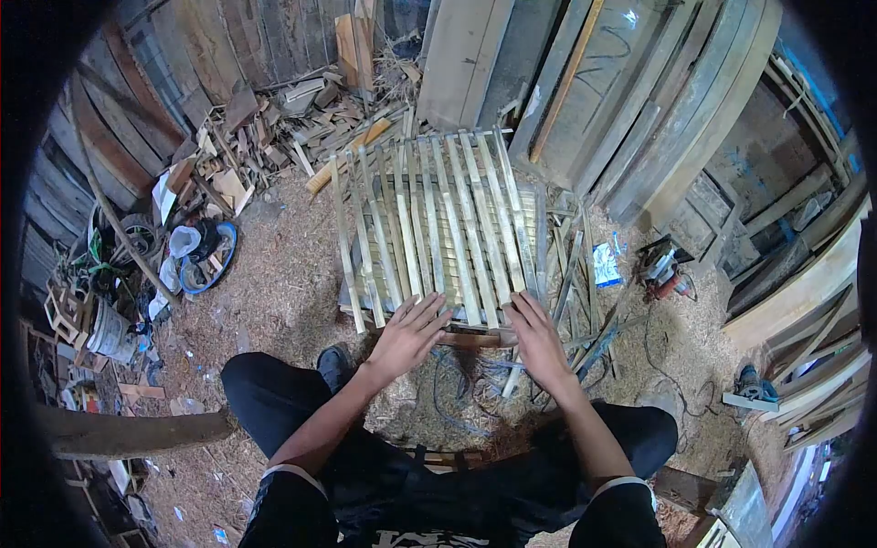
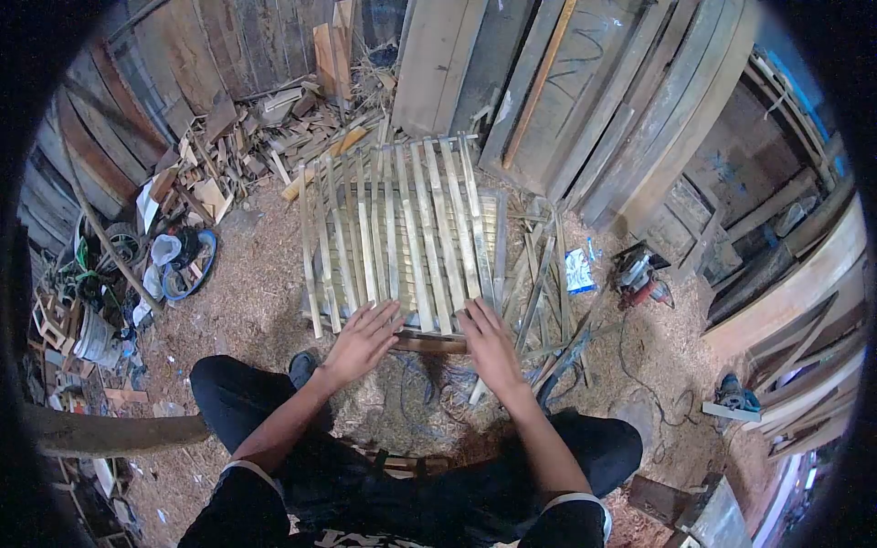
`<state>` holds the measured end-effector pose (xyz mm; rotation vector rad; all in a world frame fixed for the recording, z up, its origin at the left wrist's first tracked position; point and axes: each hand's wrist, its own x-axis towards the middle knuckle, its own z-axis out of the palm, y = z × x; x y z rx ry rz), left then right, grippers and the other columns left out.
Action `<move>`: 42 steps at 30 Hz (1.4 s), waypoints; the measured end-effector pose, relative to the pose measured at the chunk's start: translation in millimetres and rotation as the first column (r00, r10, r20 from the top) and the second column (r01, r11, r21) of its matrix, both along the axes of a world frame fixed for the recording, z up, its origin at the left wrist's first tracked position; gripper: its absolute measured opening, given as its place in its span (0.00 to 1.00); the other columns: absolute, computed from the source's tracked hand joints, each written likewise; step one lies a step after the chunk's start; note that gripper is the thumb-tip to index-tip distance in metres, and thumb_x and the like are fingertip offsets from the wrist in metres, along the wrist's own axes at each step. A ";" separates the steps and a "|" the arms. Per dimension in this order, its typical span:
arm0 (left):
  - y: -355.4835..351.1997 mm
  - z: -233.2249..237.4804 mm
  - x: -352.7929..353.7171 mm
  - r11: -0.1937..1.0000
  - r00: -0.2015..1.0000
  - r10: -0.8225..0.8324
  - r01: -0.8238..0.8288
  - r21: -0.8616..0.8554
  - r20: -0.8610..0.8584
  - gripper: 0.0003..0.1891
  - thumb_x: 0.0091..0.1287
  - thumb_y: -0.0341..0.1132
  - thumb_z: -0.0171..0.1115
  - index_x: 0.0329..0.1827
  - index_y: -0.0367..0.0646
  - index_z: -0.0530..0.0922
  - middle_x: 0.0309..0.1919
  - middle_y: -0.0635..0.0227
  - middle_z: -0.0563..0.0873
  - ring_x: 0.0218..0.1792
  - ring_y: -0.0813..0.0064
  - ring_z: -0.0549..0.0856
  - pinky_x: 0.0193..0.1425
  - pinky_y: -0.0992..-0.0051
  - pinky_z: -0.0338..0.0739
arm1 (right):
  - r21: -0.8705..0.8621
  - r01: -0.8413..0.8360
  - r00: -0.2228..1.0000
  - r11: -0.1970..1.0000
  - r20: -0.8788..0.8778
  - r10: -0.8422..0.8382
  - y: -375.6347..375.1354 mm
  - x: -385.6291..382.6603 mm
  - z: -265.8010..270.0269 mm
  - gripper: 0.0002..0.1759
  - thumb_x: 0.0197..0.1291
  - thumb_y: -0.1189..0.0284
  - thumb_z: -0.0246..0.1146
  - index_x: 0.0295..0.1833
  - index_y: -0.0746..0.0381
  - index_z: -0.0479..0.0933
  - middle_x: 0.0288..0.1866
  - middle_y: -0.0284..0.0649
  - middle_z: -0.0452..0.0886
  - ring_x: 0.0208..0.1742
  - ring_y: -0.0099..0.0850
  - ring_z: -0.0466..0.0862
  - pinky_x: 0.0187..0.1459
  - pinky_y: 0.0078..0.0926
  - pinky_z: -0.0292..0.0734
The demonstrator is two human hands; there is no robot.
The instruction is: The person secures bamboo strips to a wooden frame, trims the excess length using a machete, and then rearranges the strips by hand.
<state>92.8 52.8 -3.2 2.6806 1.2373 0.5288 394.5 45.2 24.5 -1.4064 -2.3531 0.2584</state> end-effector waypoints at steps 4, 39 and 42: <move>-0.1 -1.0 0.6 1.000 1.000 0.006 -0.005 -0.027 0.019 0.25 0.81 0.41 0.56 0.79 0.47 0.72 0.82 0.60 0.69 0.83 0.61 0.65 0.88 0.53 0.53 | -0.005 0.006 0.998 1.000 -0.059 -0.006 0.7 -1.6 1.5 0.22 0.69 0.73 0.67 0.67 0.62 0.79 0.76 0.51 0.74 0.80 0.51 0.70 0.78 0.50 0.65; -10.1 0.6 -2.4 0.998 0.997 0.002 -0.007 -0.060 -0.076 0.32 0.76 0.37 0.59 0.84 0.53 0.67 0.83 0.66 0.67 0.84 0.59 0.62 0.88 0.50 0.49 | 0.051 -0.122 0.992 0.991 0.043 0.120 -2.0 -32.0 -3.1 0.22 0.71 0.70 0.65 0.69 0.57 0.78 0.76 0.44 0.74 0.80 0.46 0.68 0.79 0.54 0.57; -10.3 -0.1 -3.0 0.999 0.998 0.032 -0.031 0.015 -0.049 0.32 0.77 0.39 0.59 0.84 0.51 0.66 0.83 0.63 0.67 0.83 0.58 0.63 0.89 0.50 0.48 | 0.035 -0.114 0.993 0.993 0.047 0.113 -5.4 -32.0 -1.9 0.23 0.72 0.69 0.65 0.70 0.57 0.78 0.77 0.45 0.74 0.80 0.46 0.68 0.80 0.55 0.57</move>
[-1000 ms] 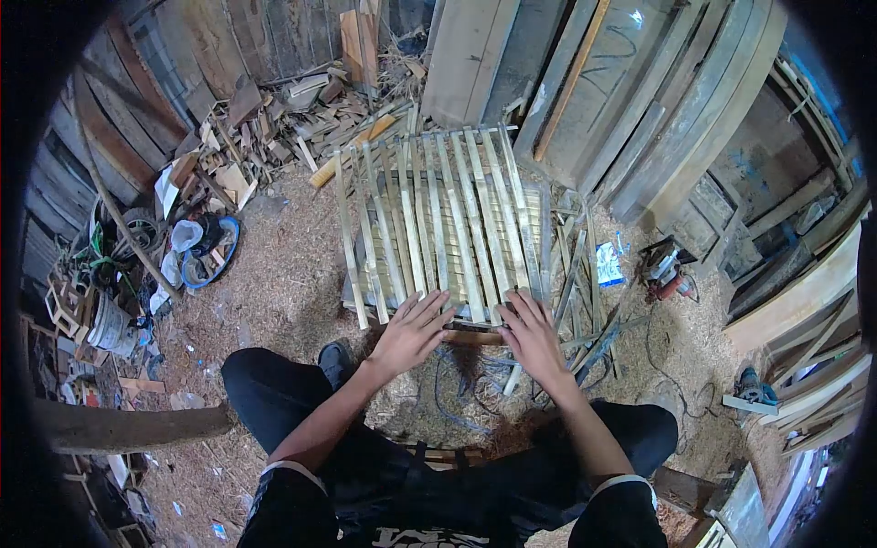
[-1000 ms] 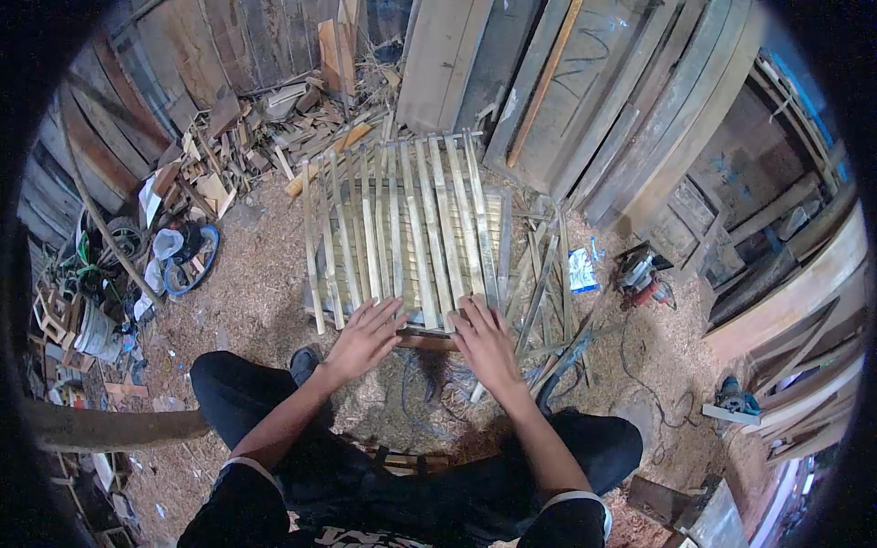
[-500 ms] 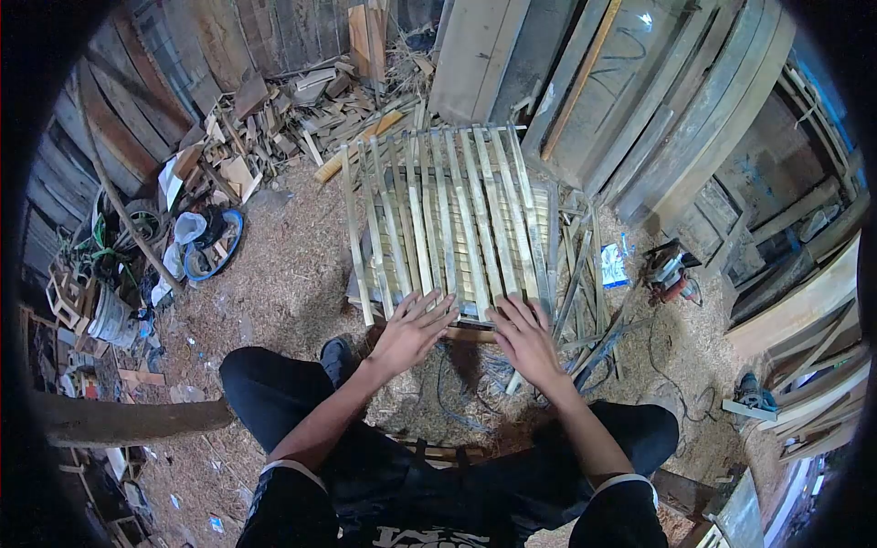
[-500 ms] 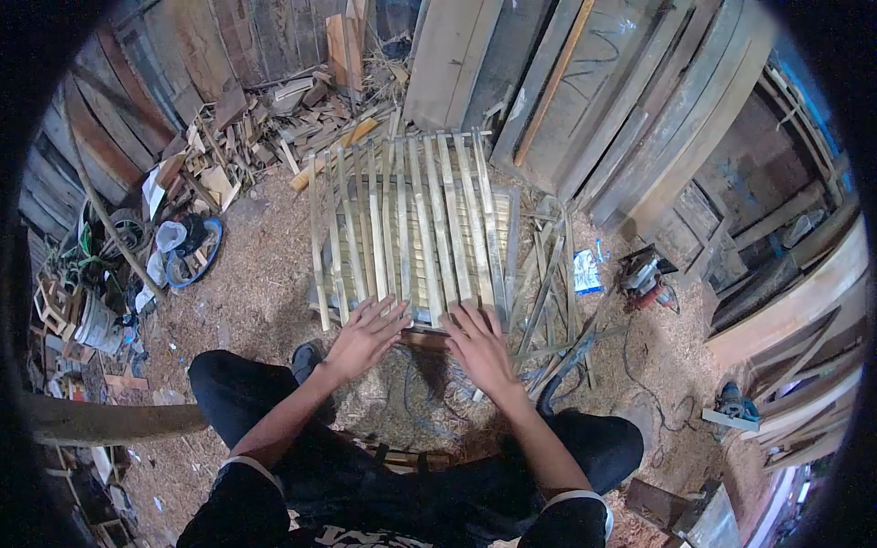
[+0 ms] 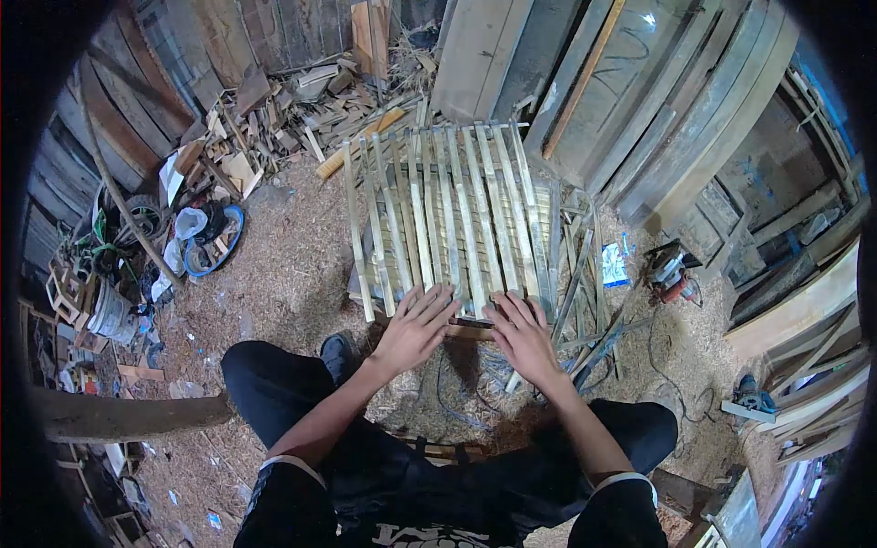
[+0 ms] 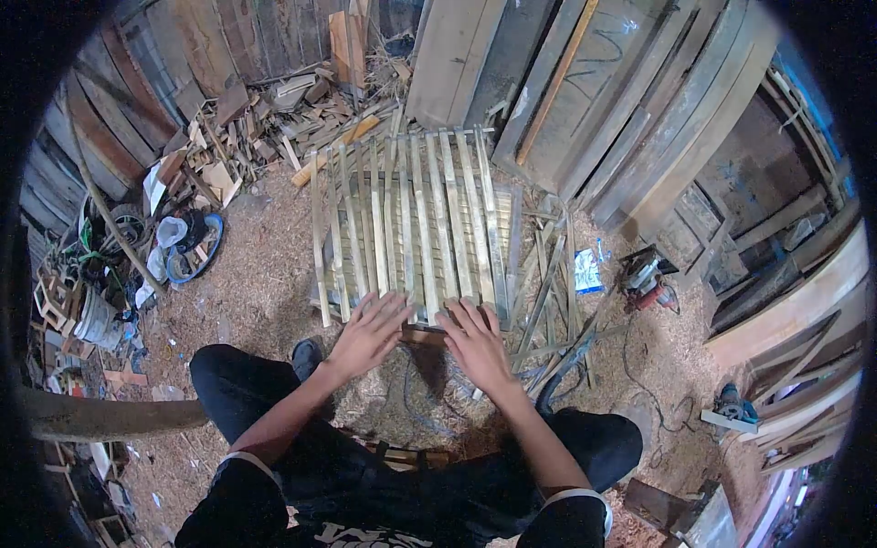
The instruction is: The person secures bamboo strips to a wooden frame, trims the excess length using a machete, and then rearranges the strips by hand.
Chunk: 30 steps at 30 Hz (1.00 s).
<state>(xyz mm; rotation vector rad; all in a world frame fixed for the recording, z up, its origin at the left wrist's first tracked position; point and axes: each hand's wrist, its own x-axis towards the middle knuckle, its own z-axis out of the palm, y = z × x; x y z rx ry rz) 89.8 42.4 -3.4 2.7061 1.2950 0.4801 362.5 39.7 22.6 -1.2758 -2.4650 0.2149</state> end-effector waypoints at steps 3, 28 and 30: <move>-1.6 0.6 -2.1 0.998 0.996 0.064 -0.064 -0.014 0.057 0.31 0.78 0.43 0.60 0.83 0.51 0.67 0.82 0.58 0.68 0.83 0.57 0.65 0.88 0.48 0.50 | -0.014 0.004 1.000 1.000 0.003 -0.004 -2.0 2.0 -1.7 0.23 0.72 0.69 0.65 0.71 0.56 0.77 0.77 0.45 0.73 0.81 0.47 0.67 0.80 0.55 0.57; -1.9 10.2 2.3 0.992 0.983 0.122 -0.125 0.011 0.135 0.26 0.72 0.48 0.69 0.69 0.47 0.81 0.72 0.60 0.79 0.77 0.59 0.73 0.85 0.47 0.54 | -0.019 0.006 1.000 1.000 0.012 -0.006 -3.9 3.6 -3.9 0.27 0.71 0.67 0.65 0.75 0.52 0.75 0.80 0.45 0.69 0.83 0.46 0.64 0.81 0.55 0.55; -1.1 12.0 9.1 0.996 0.974 0.078 -0.083 0.015 0.212 0.26 0.72 0.48 0.69 0.69 0.48 0.81 0.72 0.59 0.79 0.77 0.58 0.73 0.85 0.46 0.55 | 0.020 0.023 1.000 1.000 0.004 -0.023 -5.0 5.3 -2.4 0.28 0.71 0.66 0.65 0.75 0.52 0.74 0.81 0.45 0.68 0.84 0.46 0.63 0.82 0.55 0.54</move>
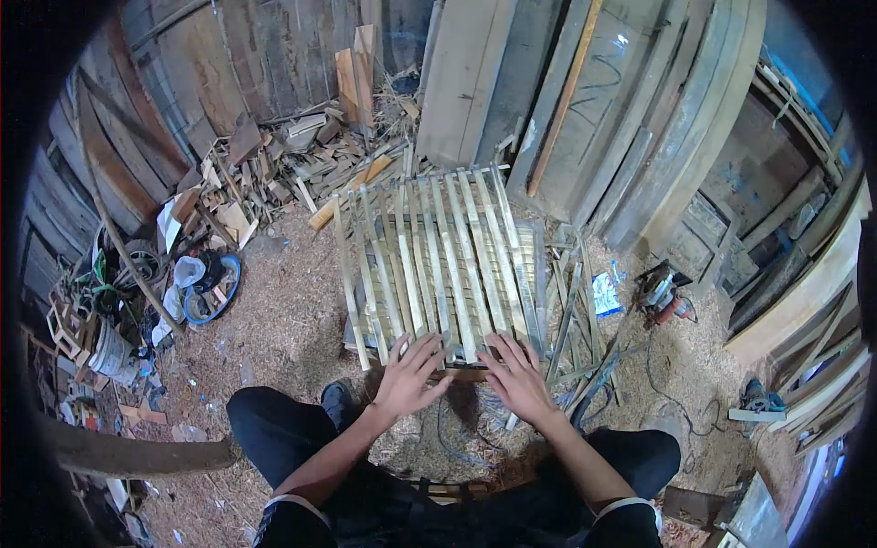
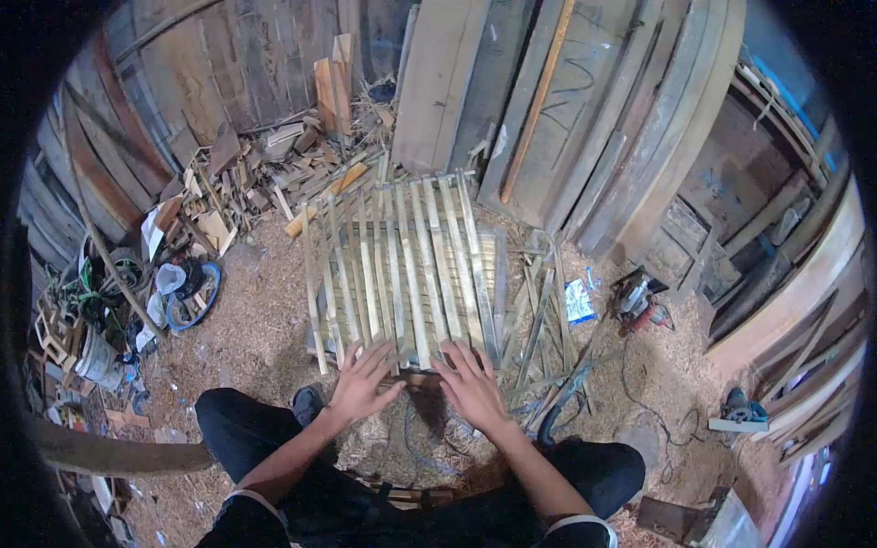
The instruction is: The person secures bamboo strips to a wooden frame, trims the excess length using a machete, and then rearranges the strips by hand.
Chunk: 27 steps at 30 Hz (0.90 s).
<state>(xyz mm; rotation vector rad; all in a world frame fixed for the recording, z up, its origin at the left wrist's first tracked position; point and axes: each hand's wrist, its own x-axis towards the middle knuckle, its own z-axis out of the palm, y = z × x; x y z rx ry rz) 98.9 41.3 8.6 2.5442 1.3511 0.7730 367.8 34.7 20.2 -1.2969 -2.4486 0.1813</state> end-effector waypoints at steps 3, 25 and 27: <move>0.4 1.1 9.4 0.999 0.999 -0.041 0.041 -0.009 -0.003 0.25 0.73 0.47 0.68 0.70 0.48 0.80 0.72 0.57 0.78 0.78 0.58 0.72 0.85 0.46 0.54 | -0.006 0.068 0.998 0.998 0.007 -0.068 -4.2 4.7 1.9 0.28 0.72 0.65 0.64 0.76 0.52 0.74 0.82 0.45 0.67 0.85 0.45 0.62 0.82 0.54 0.52; -29.0 -0.9 141.2 0.936 0.932 -0.340 0.348 -0.053 0.124 0.20 0.74 0.37 0.65 0.67 0.44 0.80 0.74 0.55 0.77 0.78 0.58 0.72 0.85 0.47 0.55 | 0.045 0.483 0.871 0.874 -0.122 -0.475 -41.1 116.0 -4.9 0.27 0.76 0.62 0.59 0.76 0.58 0.72 0.82 0.49 0.67 0.81 0.49 0.66 0.81 0.54 0.54; -43.5 -19.8 164.8 0.885 0.883 -0.443 0.458 -0.083 0.156 0.21 0.74 0.36 0.65 0.68 0.44 0.80 0.74 0.56 0.77 0.78 0.56 0.72 0.84 0.46 0.57 | 0.061 0.568 0.817 0.821 -0.167 -0.552 -51.4 130.5 -9.1 0.25 0.77 0.66 0.59 0.76 0.58 0.72 0.79 0.51 0.71 0.77 0.53 0.70 0.77 0.51 0.59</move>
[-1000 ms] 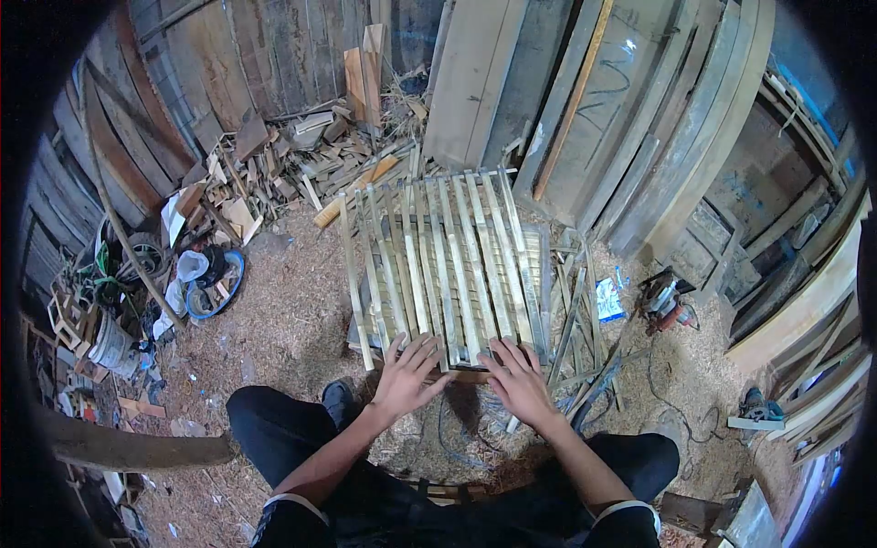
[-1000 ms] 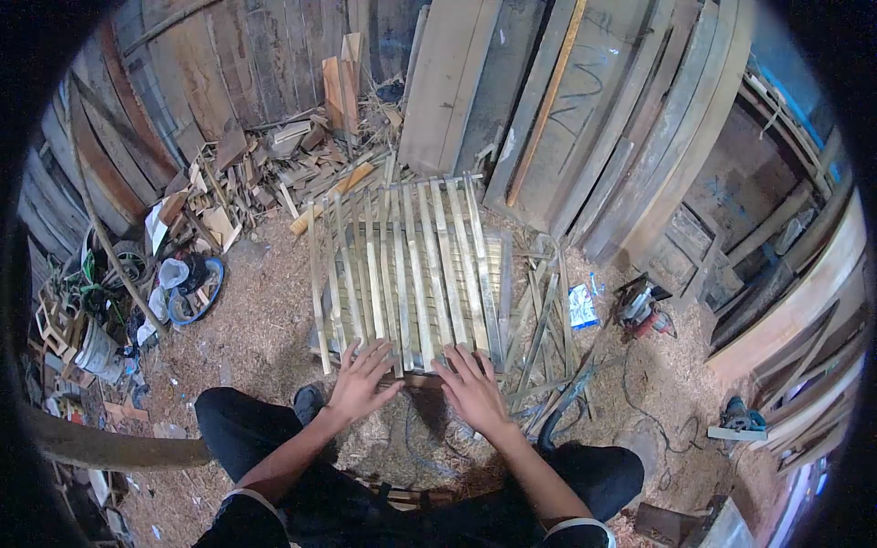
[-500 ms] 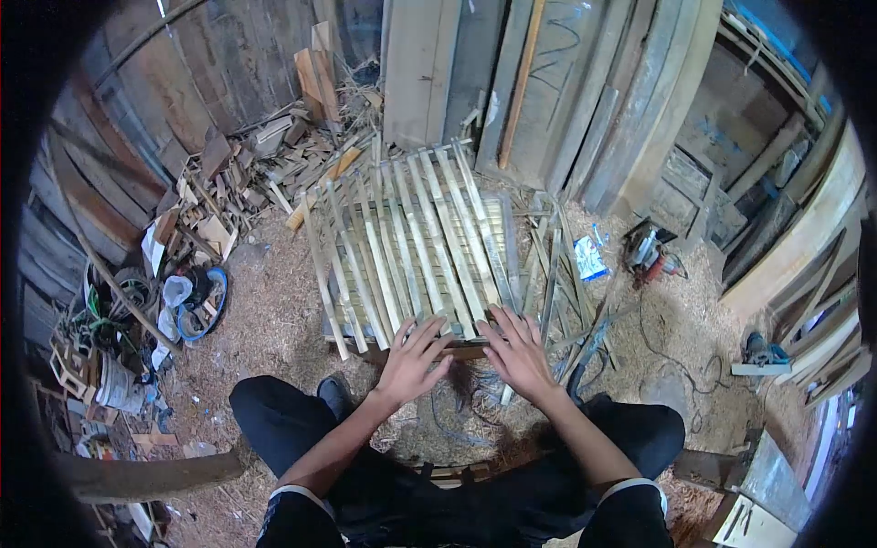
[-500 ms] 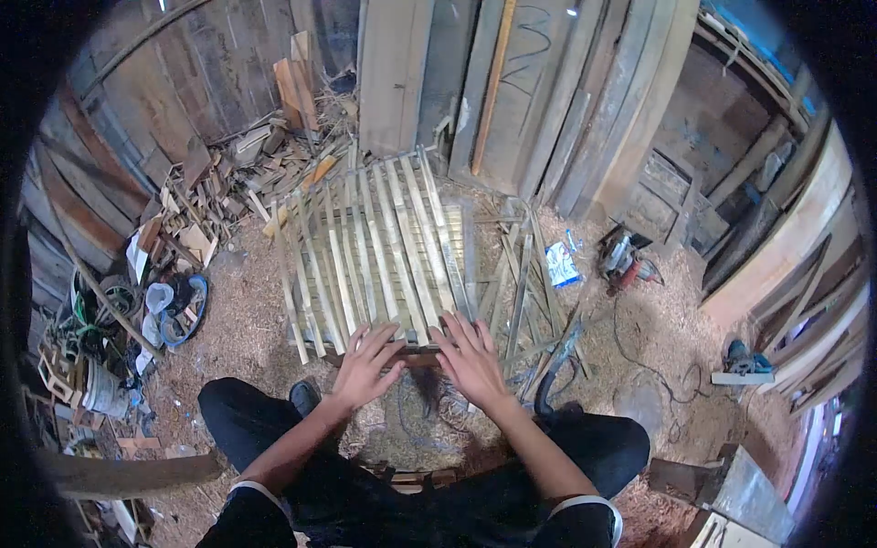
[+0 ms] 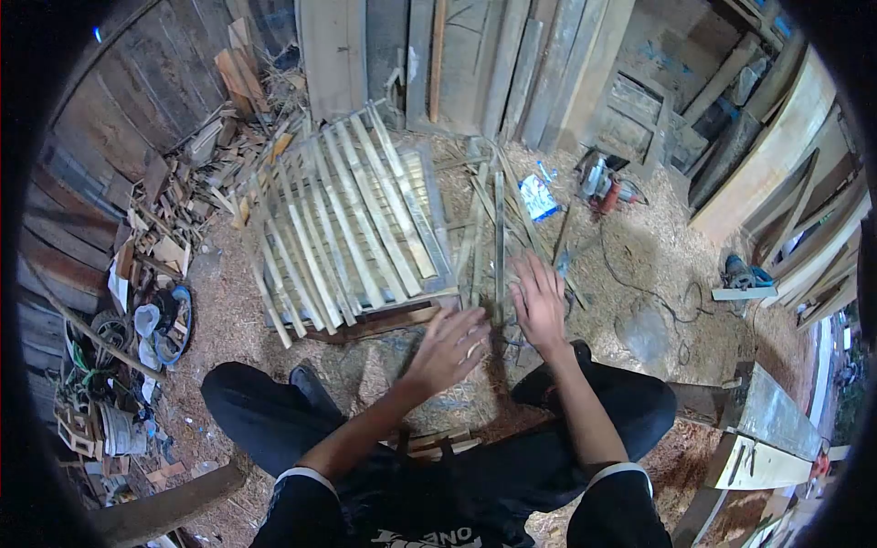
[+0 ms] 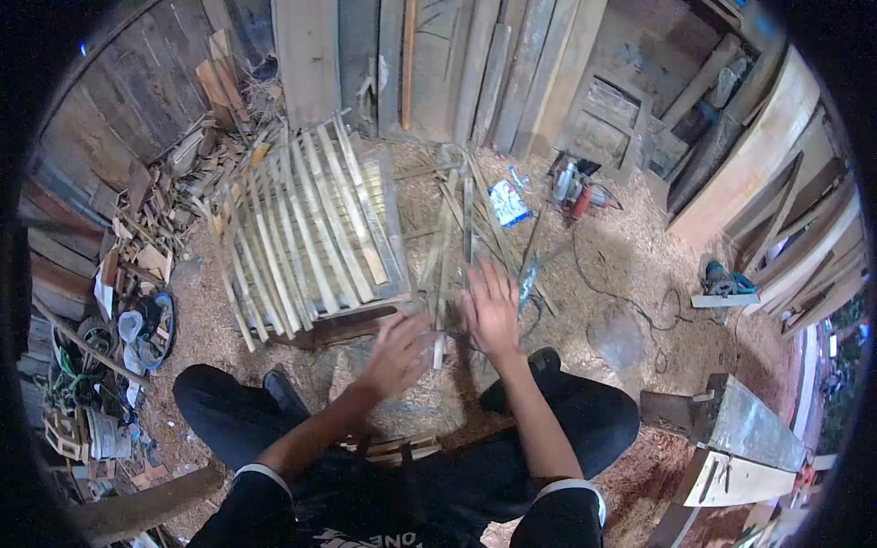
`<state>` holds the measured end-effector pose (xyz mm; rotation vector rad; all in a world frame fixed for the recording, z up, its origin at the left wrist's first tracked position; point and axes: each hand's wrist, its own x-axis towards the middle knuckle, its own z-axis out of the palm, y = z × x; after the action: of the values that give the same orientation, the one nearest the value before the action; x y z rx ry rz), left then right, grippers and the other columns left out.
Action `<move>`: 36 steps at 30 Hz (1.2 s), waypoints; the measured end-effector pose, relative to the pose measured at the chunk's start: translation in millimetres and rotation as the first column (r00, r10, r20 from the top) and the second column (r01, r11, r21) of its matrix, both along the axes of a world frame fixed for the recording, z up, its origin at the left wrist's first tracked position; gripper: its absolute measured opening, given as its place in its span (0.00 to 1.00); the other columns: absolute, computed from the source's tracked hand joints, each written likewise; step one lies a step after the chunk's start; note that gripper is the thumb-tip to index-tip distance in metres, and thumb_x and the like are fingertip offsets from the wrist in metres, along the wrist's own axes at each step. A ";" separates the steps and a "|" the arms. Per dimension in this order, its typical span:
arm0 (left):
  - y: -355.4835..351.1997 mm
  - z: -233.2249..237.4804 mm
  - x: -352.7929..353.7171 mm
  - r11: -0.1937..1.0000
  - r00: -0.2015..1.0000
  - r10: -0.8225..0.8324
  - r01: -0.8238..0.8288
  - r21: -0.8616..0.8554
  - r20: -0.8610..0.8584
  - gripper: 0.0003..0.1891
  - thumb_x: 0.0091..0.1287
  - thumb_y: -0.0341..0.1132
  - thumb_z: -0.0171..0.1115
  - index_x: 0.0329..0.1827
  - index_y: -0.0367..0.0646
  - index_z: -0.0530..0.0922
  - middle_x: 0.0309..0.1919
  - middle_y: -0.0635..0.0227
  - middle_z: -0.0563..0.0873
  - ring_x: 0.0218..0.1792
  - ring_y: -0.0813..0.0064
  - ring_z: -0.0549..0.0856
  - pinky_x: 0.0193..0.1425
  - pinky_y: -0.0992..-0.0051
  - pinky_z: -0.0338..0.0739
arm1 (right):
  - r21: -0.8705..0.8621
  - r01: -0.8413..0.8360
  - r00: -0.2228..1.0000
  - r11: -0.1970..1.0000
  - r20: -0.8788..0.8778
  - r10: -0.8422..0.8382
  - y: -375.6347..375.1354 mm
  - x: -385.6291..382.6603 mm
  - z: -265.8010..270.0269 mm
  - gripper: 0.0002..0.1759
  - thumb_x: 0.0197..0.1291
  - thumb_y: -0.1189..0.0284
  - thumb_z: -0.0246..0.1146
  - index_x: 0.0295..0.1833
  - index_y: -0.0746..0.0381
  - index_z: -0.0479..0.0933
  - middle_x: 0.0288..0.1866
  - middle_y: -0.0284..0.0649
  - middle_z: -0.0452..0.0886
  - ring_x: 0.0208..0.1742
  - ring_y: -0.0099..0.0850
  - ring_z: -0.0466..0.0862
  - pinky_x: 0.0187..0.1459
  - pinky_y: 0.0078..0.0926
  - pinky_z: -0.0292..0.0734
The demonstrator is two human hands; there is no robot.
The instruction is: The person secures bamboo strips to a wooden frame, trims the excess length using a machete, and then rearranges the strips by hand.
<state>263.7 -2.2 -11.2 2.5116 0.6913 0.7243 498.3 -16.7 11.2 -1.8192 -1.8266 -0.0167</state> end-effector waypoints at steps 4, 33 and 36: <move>-11.8 -44.1 28.4 0.997 0.996 -0.017 0.010 -0.083 -0.084 0.20 0.76 0.36 0.61 0.70 0.44 0.78 0.74 0.57 0.76 0.78 0.58 0.71 0.85 0.48 0.56 | -0.069 0.152 0.988 0.986 -0.032 -0.154 -19.9 28.9 -55.2 0.25 0.76 0.68 0.60 0.75 0.60 0.73 0.76 0.52 0.74 0.75 0.52 0.73 0.75 0.50 0.63; 61.4 -207.2 141.0 0.989 0.988 0.097 -0.110 -0.104 -0.116 0.21 0.72 0.34 0.63 0.68 0.45 0.78 0.68 0.58 0.80 0.74 0.57 0.75 0.82 0.50 0.60 | -0.348 0.607 0.794 0.714 0.222 -0.566 1.5 73.4 -281.9 0.40 0.64 0.69 0.67 0.81 0.60 0.65 0.53 0.43 0.82 0.60 0.41 0.80 0.62 0.49 0.66; 71.4 -193.0 138.7 0.995 0.992 0.093 -0.095 -0.023 -0.081 0.21 0.72 0.33 0.63 0.67 0.44 0.78 0.69 0.56 0.80 0.73 0.56 0.76 0.81 0.50 0.62 | -0.350 0.597 0.769 0.722 -0.005 -0.639 10.4 74.2 -271.0 0.39 0.62 0.75 0.66 0.79 0.65 0.65 0.56 0.50 0.81 0.61 0.49 0.79 0.64 0.52 0.63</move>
<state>402.4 69.2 -204.2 2.5091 0.8464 0.6458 572.6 -6.4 -259.8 -2.5397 -1.0917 0.1606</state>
